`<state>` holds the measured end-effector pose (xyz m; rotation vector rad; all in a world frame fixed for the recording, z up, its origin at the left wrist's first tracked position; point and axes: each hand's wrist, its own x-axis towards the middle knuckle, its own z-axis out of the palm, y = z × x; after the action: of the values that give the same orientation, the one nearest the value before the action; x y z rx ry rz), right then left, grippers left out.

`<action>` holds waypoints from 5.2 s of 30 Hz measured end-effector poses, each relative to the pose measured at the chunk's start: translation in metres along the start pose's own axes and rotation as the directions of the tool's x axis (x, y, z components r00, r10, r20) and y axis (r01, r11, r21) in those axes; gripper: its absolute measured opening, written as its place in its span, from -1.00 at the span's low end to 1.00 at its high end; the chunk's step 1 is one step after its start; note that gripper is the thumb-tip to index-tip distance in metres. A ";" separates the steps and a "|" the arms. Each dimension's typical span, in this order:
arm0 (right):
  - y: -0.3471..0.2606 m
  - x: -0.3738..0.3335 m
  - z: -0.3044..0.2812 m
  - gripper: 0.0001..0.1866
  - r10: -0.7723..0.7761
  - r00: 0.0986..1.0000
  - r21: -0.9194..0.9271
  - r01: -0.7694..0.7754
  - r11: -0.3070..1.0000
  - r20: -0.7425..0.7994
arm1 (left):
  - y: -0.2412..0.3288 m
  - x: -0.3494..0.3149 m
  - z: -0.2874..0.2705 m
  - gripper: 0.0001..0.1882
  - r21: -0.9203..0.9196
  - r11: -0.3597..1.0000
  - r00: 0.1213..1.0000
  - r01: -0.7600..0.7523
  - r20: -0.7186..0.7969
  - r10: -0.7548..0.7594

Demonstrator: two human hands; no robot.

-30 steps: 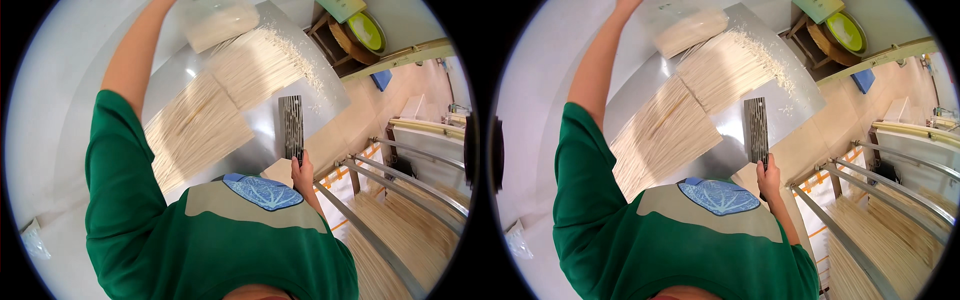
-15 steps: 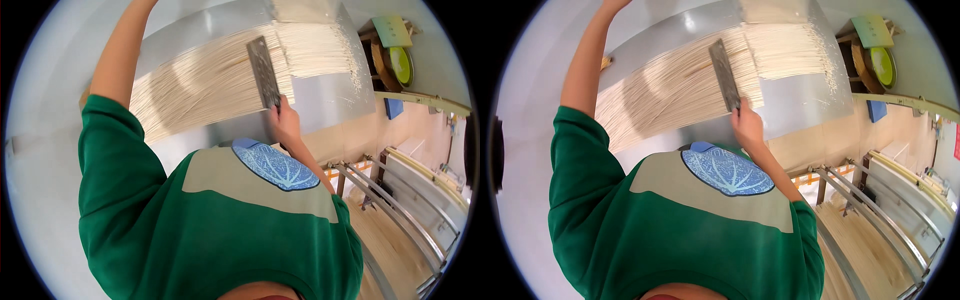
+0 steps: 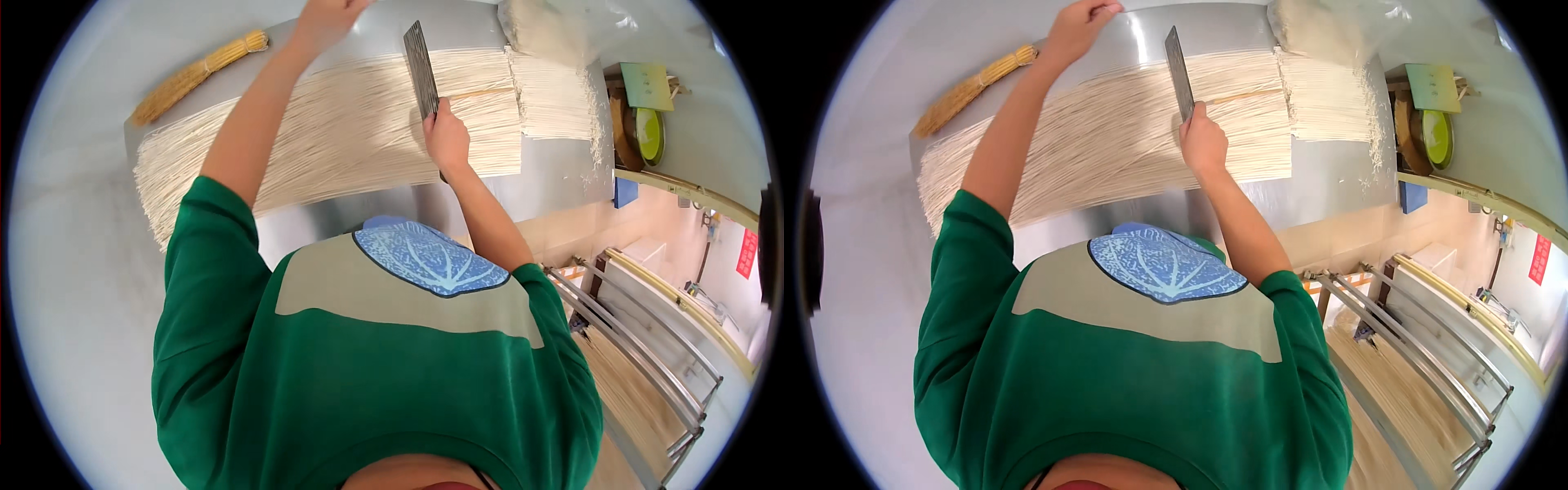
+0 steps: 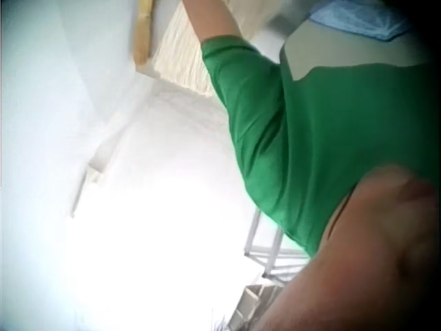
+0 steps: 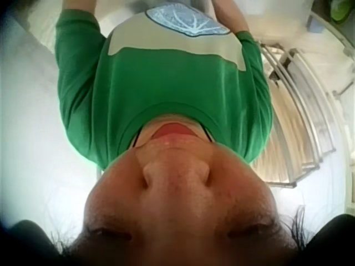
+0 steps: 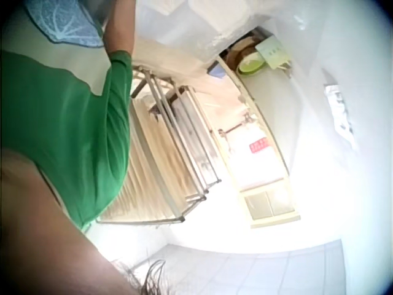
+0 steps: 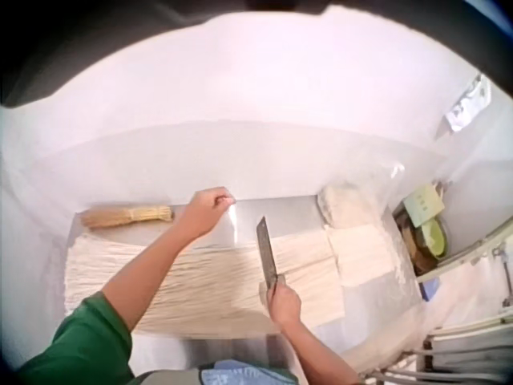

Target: The person gathers a large bunch of long, thin noodles from a drying rack and brings them to a metal table. They then use a rectangular blade to cut the noodles into smaller sections by pressing down on them.

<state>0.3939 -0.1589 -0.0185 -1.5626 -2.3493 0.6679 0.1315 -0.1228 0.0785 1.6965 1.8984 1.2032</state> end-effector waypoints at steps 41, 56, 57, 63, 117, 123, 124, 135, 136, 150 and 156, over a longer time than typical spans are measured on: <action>-0.002 0.032 0.046 -0.78 0.149 0.988 -0.083 -0.144 0.986 0.047 | -0.071 0.037 0.180 -0.76 0.282 0.912 0.938 0.296 0.092 -0.333; 0.004 -0.077 -0.040 -0.83 0.156 0.983 0.178 -0.137 0.974 -0.093 | -0.099 -0.067 0.101 -0.64 0.638 0.766 0.897 -0.076 0.379 -0.227; 0.009 -0.092 -0.035 -0.83 0.162 0.982 0.179 -0.144 0.973 -0.094 | -0.096 -0.070 0.102 -0.64 0.636 0.767 0.895 -0.081 0.385 -0.225; 0.016 -0.125 -0.020 -0.76 0.285 0.947 -0.030 -0.284 0.958 0.146 | -0.070 -0.065 0.127 -0.61 0.427 0.903 0.990 -0.036 0.141 -0.028; 0.044 -0.156 0.039 -0.78 0.273 0.955 0.034 -0.279 0.960 0.112 | -0.007 -0.112 0.233 -0.64 0.296 0.940 0.884 0.172 0.374 -0.279; 0.043 -0.150 0.048 -0.78 0.317 0.942 0.007 -0.320 0.947 0.112 | -0.002 -0.105 0.225 -0.54 0.323 0.933 0.867 0.158 0.407 -0.288; 0.050 -0.148 0.049 -0.78 0.281 0.953 0.024 -0.285 0.958 0.109 | -0.007 -0.100 0.225 -0.54 0.322 0.935 0.879 0.146 0.391 -0.272; 0.090 -0.189 -0.042 -0.80 0.269 0.956 0.289 -0.226 0.930 -0.120 | -0.005 -0.236 0.071 -0.67 0.151 0.983 0.775 0.103 0.607 -0.174; 0.101 -0.201 -0.048 -0.80 0.283 0.954 0.274 -0.248 0.929 -0.095 | 0.000 -0.257 0.062 -0.67 0.175 0.975 0.681 0.134 0.698 -0.219; 0.177 -0.262 -0.049 -0.75 0.253 0.944 -0.060 -0.246 0.968 0.212 | -0.066 -0.330 0.047 -0.78 0.316 0.917 0.891 0.244 0.301 -0.341; 0.164 -0.227 -0.041 -0.77 0.189 0.971 0.010 -0.193 0.981 0.148 | -0.069 -0.324 0.043 -0.79 0.273 0.929 0.872 0.249 0.355 -0.338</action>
<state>0.6341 -0.3040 -0.0533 -1.8024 -2.2999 0.8784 0.1949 -0.4030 -0.0912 1.5290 1.9843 0.4994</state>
